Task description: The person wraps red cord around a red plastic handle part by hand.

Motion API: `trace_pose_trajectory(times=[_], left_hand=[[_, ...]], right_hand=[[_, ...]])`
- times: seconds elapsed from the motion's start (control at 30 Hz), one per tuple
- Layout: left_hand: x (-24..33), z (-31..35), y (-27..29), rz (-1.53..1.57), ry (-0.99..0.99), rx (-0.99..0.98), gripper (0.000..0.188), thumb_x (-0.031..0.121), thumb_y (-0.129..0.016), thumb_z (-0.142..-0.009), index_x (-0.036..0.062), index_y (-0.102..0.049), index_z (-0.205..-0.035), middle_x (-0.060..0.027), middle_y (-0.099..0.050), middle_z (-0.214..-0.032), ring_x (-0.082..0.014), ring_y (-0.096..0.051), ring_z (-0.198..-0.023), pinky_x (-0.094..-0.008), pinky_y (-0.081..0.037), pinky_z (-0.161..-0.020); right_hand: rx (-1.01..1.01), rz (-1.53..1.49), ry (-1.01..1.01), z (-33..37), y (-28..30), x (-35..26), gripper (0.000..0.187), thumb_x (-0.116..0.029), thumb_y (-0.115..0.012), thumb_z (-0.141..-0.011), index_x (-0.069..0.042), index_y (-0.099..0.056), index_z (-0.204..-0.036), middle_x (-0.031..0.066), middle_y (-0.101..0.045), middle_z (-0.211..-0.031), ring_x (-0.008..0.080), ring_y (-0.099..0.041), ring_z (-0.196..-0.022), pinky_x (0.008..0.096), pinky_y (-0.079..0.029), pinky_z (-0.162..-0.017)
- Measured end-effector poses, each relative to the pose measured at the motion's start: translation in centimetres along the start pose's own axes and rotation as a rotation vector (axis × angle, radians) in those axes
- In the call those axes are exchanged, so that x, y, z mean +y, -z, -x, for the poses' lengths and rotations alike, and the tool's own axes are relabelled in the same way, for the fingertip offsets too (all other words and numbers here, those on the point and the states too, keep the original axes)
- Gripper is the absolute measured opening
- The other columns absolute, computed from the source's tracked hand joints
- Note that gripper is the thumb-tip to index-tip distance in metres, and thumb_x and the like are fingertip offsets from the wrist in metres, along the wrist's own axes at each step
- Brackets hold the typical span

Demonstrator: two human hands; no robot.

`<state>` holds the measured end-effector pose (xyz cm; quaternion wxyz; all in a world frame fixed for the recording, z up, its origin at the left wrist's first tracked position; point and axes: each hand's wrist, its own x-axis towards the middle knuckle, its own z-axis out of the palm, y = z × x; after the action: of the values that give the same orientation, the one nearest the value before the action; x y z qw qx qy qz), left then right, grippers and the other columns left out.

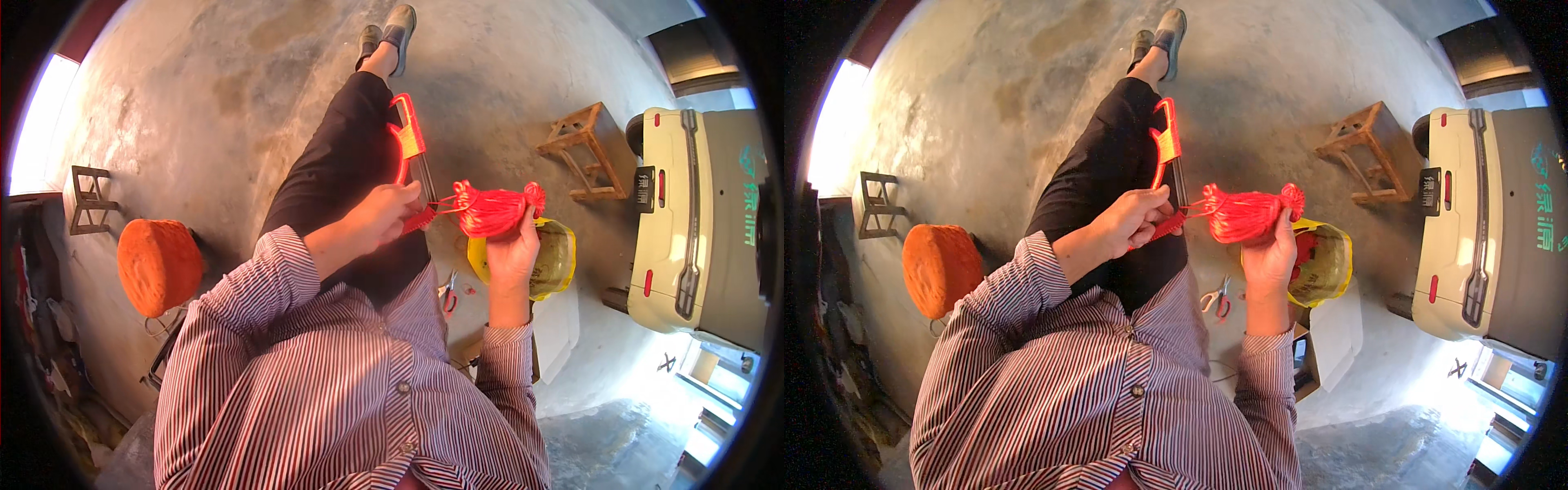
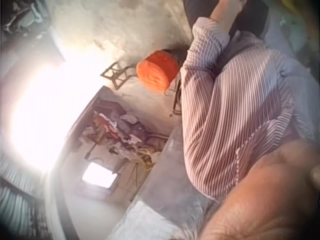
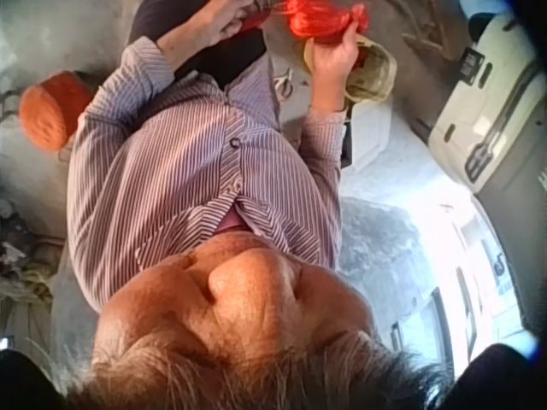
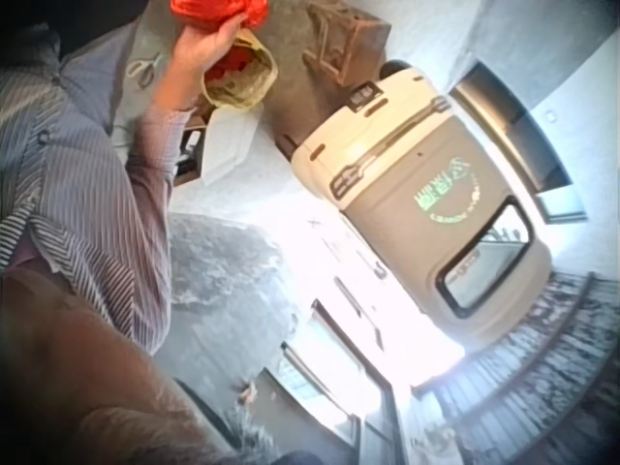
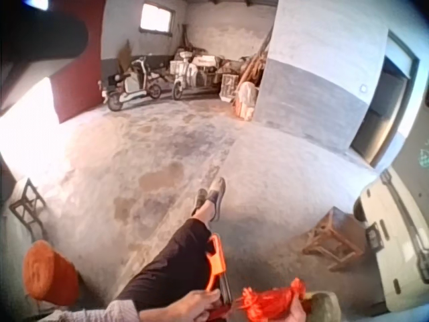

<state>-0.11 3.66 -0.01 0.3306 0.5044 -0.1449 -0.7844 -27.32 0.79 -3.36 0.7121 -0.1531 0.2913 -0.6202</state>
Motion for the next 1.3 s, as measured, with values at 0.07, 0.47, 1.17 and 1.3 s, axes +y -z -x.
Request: trace_pose_trajectory(times=[0.07, 0.47, 1.17, 1.3], left_hand=[[-0.3, -0.1, 0.3, -0.063, -0.036, -0.046, 0.054, 0.043, -0.038, -0.111, -0.0026, -0.066, -0.101, -0.0128, -0.067, -0.083, -0.0076, -0.031, -0.042, -0.0253, -0.02, -0.037], [-2.5, 2.0, 2.0, 0.04, -0.006, 0.0, 0.014, 0.019, -0.065, -0.098, 0.0046, -0.062, -0.098, -0.0127, -0.066, -0.083, -0.0051, -0.029, -0.041, -0.0221, -0.017, -0.038], [0.9, 6.8, 1.5, -0.435, -1.06, 0.029, 0.035, -0.005, -0.068, -0.083, 0.0058, -0.061, -0.116, -0.009, -0.066, -0.116, -0.0233, -0.065, -0.11, -0.0356, -0.051, -0.098], [2.3, 4.6, 4.0, -1.671, -1.192, 0.358, 0.03, 0.005, -0.074, -0.073, 0.0038, -0.065, -0.101, -0.0133, -0.062, -0.1, -0.0337, -0.064, -0.102, -0.0417, -0.054, -0.088]], right_hand=[[-0.039, -0.13, 0.002, -0.3, 1.4, -1.9, 0.035, -0.026, -0.056, -0.105, -0.003, -0.059, -0.132, 0.0174, -0.063, -0.135, 0.0342, -0.061, -0.122, 0.0523, -0.05, -0.105], [0.169, 0.282, -0.237, 14.1, 5.9, -5.6, 0.044, -0.024, -0.058, -0.103, -0.003, -0.051, -0.141, 0.0157, -0.065, -0.119, 0.0279, -0.067, -0.099, 0.0427, -0.058, -0.083], [-0.371, 0.207, -0.465, 4.8, -1.4, 3.7, 0.034, -0.024, -0.066, -0.098, -0.005, -0.066, -0.126, 0.0008, -0.062, -0.085, 0.0142, -0.053, -0.064, 0.0287, -0.042, -0.058], [-0.263, 0.99, -0.117, 0.8, -2.3, 4.6, 0.038, -0.015, -0.078, -0.083, -0.001, -0.071, -0.117, 0.0027, -0.067, -0.097, 0.0161, -0.063, -0.089, 0.0267, -0.049, -0.079]])
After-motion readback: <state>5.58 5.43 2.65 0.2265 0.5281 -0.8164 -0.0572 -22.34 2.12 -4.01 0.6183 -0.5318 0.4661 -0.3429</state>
